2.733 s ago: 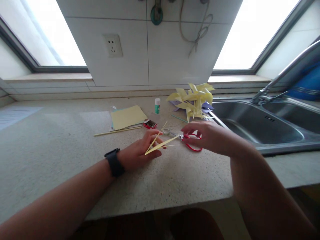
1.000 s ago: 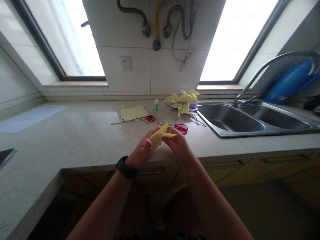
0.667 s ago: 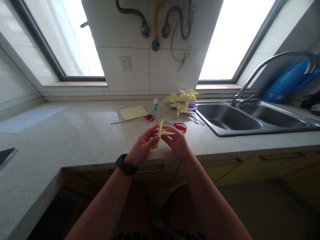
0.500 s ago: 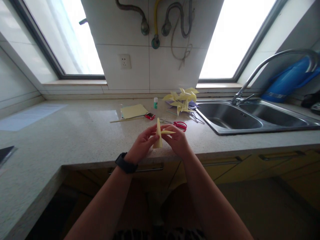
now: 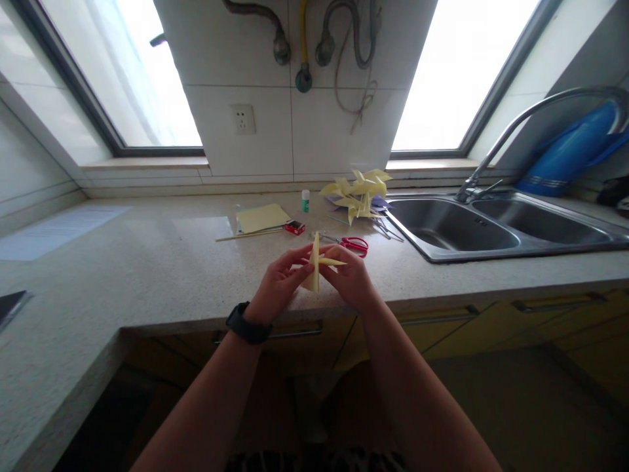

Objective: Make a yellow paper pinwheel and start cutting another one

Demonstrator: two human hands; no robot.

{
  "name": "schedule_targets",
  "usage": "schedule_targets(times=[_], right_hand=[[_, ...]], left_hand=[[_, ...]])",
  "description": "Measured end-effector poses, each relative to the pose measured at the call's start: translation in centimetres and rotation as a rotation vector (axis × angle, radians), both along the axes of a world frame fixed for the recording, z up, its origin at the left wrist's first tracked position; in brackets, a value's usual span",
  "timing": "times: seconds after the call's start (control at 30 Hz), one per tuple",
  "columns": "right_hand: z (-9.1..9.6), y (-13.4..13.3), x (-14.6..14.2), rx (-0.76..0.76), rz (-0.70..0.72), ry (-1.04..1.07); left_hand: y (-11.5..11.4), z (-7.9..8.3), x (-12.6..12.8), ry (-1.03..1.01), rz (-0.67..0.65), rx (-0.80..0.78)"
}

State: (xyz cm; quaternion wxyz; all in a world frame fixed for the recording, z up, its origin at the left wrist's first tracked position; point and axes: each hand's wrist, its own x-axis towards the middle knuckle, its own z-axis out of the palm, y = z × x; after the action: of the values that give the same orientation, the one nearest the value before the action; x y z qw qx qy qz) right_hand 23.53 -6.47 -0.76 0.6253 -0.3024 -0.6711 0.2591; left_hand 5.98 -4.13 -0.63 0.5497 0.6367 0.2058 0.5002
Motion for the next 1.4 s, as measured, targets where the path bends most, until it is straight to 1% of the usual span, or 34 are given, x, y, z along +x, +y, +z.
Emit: schedule_targets(times=[0.17,0.33,0.47,0.7,0.83,1.03,1.4], right_hand=[[0.23,-0.12,-0.07,0.022,-0.014,-0.001],[0.26,-0.08,-0.03,0.026,-0.040,-0.015],[0.33,-0.24,-0.01,0.010,-0.038,-0.043],[0.41,-0.45,-0.13,-0.004,-0.014,-0.084],[0.42,-0.38,-0.29,-0.001,0.024,-0.079],[0.57,-0.45,-0.38,-0.024,0.035,-0.071],[0.55,-0.42,-0.39,-0.047,0.032,-0.063]], left_hand=[[0.19,-0.37,0.03,-0.012,0.008,-0.019],[0.00,-0.21,0.22,-0.053,0.014,-0.043],[-0.15,-0.02,0.28,-0.071,0.071,-0.040],[0.12,-0.16,-0.17,-0.077,0.229,0.017],[0.15,-0.43,-0.34,-0.073,0.267,0.014],[0.35,-0.79,-0.24,-0.080,0.323,-0.015],[0.14,-0.63,-0.27,-0.058,0.320,-0.023]])
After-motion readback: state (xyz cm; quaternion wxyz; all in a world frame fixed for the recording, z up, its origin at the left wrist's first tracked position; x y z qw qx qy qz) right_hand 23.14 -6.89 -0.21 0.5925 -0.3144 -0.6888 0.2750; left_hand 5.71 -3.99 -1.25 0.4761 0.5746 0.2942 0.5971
